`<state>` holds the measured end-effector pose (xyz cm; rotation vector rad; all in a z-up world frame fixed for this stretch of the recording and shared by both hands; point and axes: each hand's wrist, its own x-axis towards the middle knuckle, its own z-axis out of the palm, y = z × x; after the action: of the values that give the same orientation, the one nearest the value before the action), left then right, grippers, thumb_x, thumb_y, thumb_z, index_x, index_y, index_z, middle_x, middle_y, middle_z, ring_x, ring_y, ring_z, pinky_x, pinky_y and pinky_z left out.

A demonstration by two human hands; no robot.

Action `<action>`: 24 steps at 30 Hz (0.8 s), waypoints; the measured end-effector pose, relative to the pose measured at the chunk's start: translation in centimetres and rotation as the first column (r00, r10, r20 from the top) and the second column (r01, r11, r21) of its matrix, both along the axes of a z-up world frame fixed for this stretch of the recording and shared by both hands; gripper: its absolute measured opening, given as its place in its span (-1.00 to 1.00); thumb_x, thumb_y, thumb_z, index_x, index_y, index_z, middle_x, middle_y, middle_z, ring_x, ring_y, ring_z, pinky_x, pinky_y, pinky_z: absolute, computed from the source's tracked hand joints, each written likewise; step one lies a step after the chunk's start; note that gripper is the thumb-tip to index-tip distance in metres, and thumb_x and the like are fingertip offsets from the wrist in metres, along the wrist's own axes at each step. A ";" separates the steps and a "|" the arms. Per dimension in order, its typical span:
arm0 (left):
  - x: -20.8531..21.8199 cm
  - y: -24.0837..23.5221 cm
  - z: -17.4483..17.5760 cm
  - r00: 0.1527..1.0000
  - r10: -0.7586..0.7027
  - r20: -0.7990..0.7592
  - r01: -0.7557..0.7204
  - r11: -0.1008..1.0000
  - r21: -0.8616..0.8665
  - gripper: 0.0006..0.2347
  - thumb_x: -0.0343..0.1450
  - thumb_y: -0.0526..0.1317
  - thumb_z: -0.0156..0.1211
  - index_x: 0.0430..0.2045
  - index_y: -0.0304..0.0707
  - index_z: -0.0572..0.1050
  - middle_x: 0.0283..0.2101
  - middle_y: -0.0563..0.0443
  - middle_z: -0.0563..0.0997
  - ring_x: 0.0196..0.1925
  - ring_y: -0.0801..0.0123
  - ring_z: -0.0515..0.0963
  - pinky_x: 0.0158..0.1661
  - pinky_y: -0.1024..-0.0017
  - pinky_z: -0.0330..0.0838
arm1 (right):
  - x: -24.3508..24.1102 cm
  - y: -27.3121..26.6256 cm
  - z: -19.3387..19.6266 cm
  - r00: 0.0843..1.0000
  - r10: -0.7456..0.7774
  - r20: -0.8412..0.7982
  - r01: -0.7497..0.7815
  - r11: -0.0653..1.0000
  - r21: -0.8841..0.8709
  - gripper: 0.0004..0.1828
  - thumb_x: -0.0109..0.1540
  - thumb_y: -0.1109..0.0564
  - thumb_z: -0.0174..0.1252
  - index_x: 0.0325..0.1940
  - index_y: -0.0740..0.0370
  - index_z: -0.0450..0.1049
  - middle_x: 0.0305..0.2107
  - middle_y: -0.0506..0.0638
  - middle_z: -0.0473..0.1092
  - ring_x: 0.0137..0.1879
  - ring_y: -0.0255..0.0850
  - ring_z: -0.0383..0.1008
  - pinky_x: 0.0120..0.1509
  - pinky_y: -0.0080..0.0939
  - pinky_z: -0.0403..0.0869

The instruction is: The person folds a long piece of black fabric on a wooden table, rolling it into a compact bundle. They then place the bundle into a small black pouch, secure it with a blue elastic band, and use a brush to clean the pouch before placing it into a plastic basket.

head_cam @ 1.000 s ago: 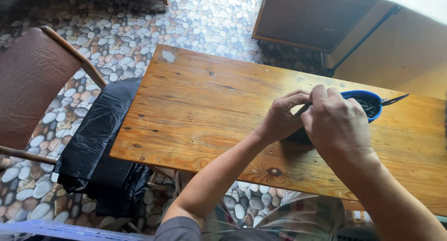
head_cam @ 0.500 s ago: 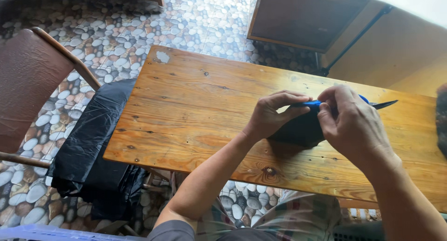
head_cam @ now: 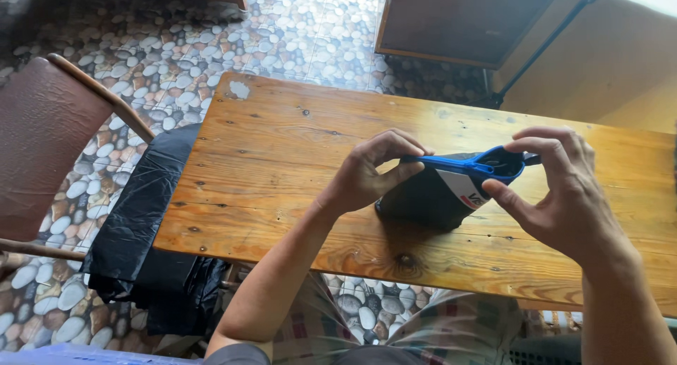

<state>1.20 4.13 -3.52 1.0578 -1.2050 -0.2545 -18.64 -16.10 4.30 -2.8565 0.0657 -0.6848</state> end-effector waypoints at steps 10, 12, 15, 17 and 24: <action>-2.1 0.7 6.4 0.708 0.113 0.697 -0.310 0.936 0.164 -0.69 0.50 -0.07 0.16 0.02 -0.28 0.46 0.02 -0.18 0.58 -0.14 0.06 0.64 -0.18 0.14 0.54 | -0.2 -0.9 -2.1 0.965 0.207 0.161 -0.216 0.976 0.040 -0.50 0.14 0.02 0.40 0.08 0.16 0.41 0.10 0.15 0.47 0.28 -0.01 0.48 0.64 0.34 0.19; -3.1 -0.9 6.3 0.653 0.084 0.752 -0.314 0.934 0.169 -0.65 0.49 -0.03 0.17 0.06 -0.25 0.46 0.08 -0.20 0.58 -0.05 0.00 0.63 -0.11 0.10 0.52 | -0.3 -1.1 -2.4 0.961 0.214 0.172 -0.223 0.974 0.032 -0.50 0.14 0.02 0.40 0.10 0.14 0.41 0.11 0.15 0.46 0.28 -0.03 0.48 0.64 0.33 0.19; -4.0 -2.8 6.3 0.580 0.043 0.814 -0.323 0.929 0.182 -0.61 0.46 -0.03 0.21 0.10 -0.22 0.45 0.10 -0.22 0.57 0.01 -0.05 0.62 -0.05 0.11 0.49 | -0.4 -1.5 -2.0 0.955 0.238 0.177 -0.243 0.970 0.010 -0.53 0.15 0.04 0.40 0.11 0.08 0.45 0.13 0.11 0.47 0.27 -0.09 0.49 0.63 0.27 0.21; -4.3 -3.5 6.5 0.563 0.019 0.826 -0.319 0.927 0.196 -0.61 0.43 -0.05 0.25 0.10 -0.22 0.43 0.06 -0.21 0.58 -0.01 -0.04 0.61 -0.06 0.15 0.48 | -0.5 -1.8 -2.0 0.954 0.242 0.175 -0.247 0.969 0.004 -0.56 0.16 0.06 0.39 0.10 0.04 0.49 0.13 0.06 0.47 0.26 -0.13 0.50 0.62 0.22 0.22; -4.2 -4.5 7.1 0.580 -0.062 0.812 -0.322 0.898 0.299 -0.78 0.41 -0.12 0.22 -0.22 -0.26 0.51 -0.08 -0.12 0.53 -0.20 0.02 0.56 -0.18 0.14 0.42 | -0.4 -1.7 -2.5 0.971 0.180 0.159 -0.188 0.981 0.038 -0.78 0.18 0.03 0.36 -0.12 0.03 0.55 0.04 -0.02 0.47 0.12 -0.16 0.51 0.53 0.19 0.25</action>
<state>-3.00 -0.39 3.60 1.7518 -1.9405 0.1433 -19.09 -17.85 1.84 -2.7044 -0.1996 -0.8476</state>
